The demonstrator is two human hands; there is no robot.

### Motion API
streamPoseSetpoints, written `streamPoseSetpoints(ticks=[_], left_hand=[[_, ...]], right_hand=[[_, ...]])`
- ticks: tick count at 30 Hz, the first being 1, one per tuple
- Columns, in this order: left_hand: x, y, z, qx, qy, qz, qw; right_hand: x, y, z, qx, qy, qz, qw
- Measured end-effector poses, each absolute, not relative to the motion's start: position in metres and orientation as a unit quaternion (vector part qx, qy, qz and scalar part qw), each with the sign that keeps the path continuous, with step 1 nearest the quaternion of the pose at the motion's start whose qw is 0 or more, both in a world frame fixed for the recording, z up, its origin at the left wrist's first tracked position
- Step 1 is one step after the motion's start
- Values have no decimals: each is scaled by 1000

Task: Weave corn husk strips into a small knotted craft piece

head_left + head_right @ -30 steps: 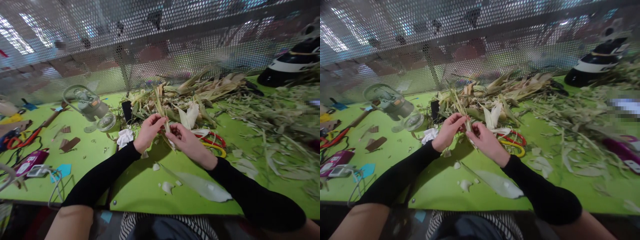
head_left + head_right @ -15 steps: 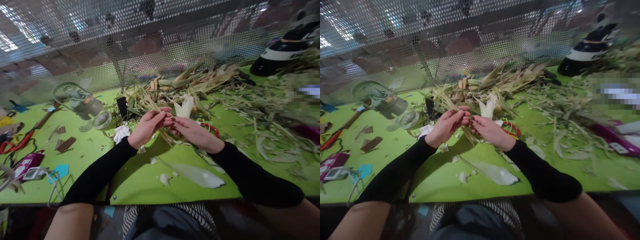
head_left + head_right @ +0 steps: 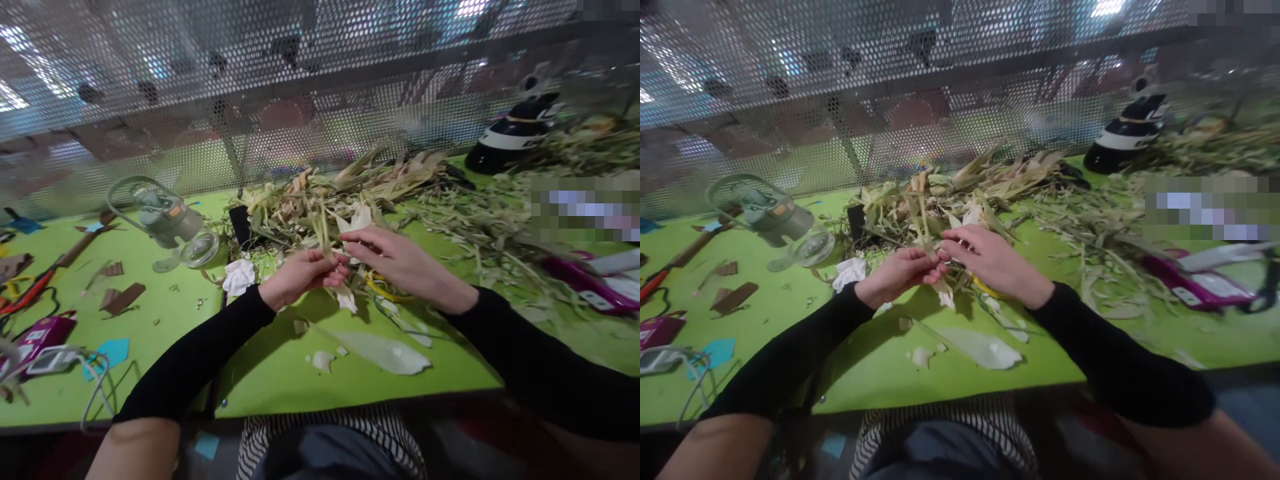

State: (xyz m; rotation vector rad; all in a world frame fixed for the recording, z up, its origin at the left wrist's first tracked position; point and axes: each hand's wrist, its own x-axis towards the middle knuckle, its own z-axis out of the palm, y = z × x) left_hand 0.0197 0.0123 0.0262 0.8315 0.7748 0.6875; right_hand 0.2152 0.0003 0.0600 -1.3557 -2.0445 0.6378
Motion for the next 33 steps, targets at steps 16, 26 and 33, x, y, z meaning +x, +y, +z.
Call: streamPoseSetpoints(ticks=[16,26,33], left_hand=[[21,2,21,503,284,241,780],[18,2,21,551,248,251,756],[17,4,23,542,245,242,767]], right_hand=[[204,5,76,-452,-599,572,330],[218,15,73,-464,-522,587,409],[214,14,68,-475,-495,586,432]])
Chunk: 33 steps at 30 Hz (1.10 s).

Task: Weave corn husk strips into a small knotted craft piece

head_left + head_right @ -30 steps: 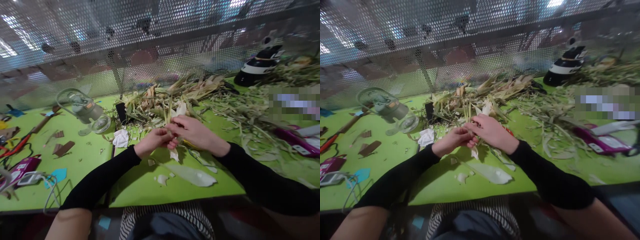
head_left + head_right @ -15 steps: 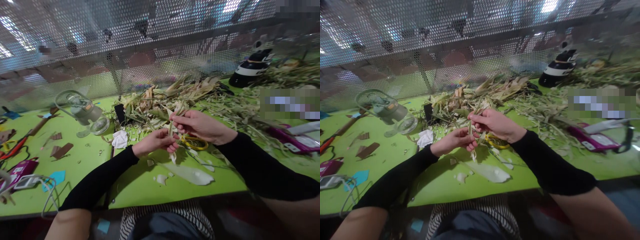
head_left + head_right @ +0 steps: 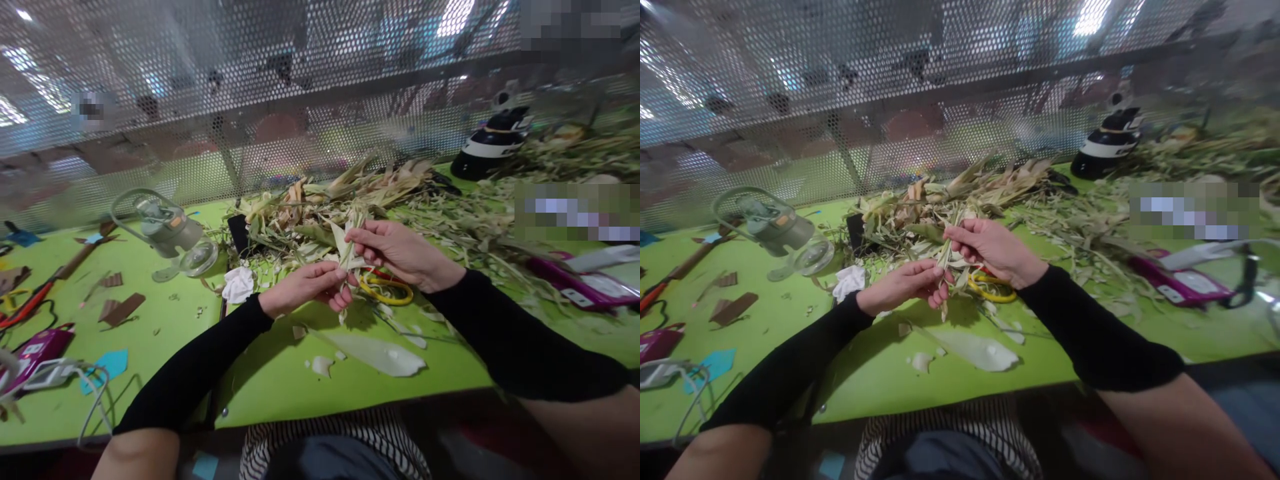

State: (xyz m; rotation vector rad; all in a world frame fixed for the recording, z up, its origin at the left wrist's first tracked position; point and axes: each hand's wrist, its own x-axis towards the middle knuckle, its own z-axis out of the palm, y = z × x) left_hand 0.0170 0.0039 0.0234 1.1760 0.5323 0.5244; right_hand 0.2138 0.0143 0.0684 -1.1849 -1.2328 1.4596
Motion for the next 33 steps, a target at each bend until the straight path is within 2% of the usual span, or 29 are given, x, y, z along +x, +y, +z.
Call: streamPoseSetpoints(ticks=[5,12,19,33], left_hand=[[16,4,31,530,278,239,765],[17,0,39,492,332,306,744],[11,3,36,497,324,324,737],[0,7,46,511,297,317,742]], right_hand=[[209,16,65,-467,-514,580,426],[199,13,57,-457,-644,500,355],[191,6,52,-440,-601,517,422],[188,2,73,-377,-688,482,391]])
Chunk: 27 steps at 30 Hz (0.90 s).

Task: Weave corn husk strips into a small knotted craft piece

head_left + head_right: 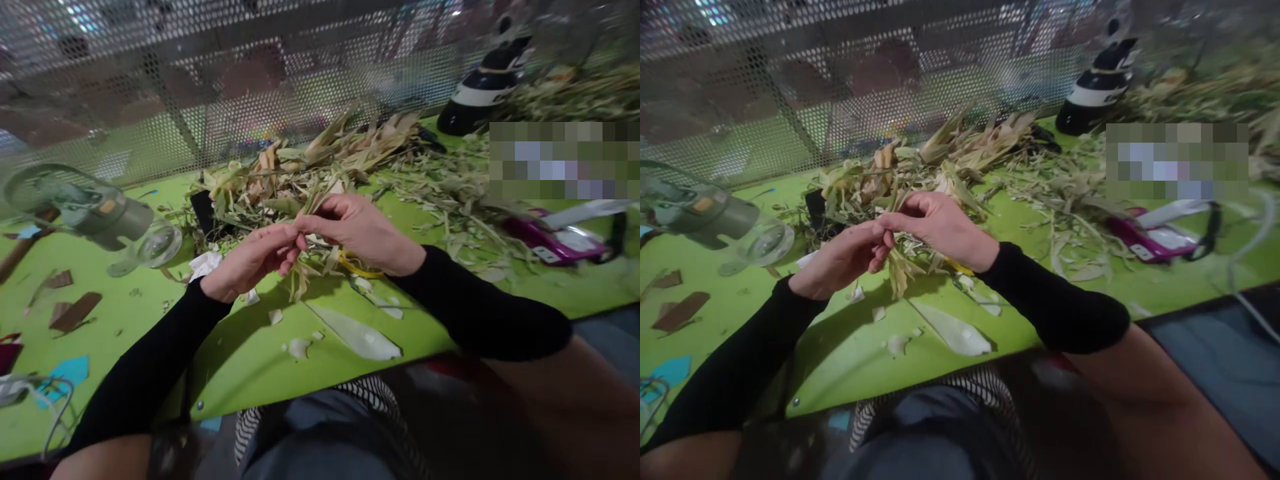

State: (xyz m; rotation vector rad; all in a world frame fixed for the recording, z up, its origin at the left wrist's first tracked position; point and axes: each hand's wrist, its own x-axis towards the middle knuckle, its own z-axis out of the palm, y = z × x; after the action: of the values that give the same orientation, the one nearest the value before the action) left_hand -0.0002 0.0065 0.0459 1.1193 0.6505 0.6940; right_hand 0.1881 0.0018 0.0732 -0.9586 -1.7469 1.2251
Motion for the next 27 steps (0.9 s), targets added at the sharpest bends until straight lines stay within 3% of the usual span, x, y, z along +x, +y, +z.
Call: streamPoseSetpoints(ticks=[6,11,13,17,21,27], left_hand=[[-12,10,72,511,386,428,637],[-33,18,97,470,392,570,547],[-37,19,101,455,374,601,540],[-36,16,104,456,358,600,552],[-30,12,102,477,356,569,567],[-28,9,101,488,340,566,571]], right_hand=[[210,8,78,-463,-749,323,346],[243,12,59,-496,-846,191,52],[252,14,52,-518,-847,121,-15],[250,13,48,-570,-822,7,-4],[215,4,42,-542,-837,75,-4],[193,11,30,-565,-821,82,5]])
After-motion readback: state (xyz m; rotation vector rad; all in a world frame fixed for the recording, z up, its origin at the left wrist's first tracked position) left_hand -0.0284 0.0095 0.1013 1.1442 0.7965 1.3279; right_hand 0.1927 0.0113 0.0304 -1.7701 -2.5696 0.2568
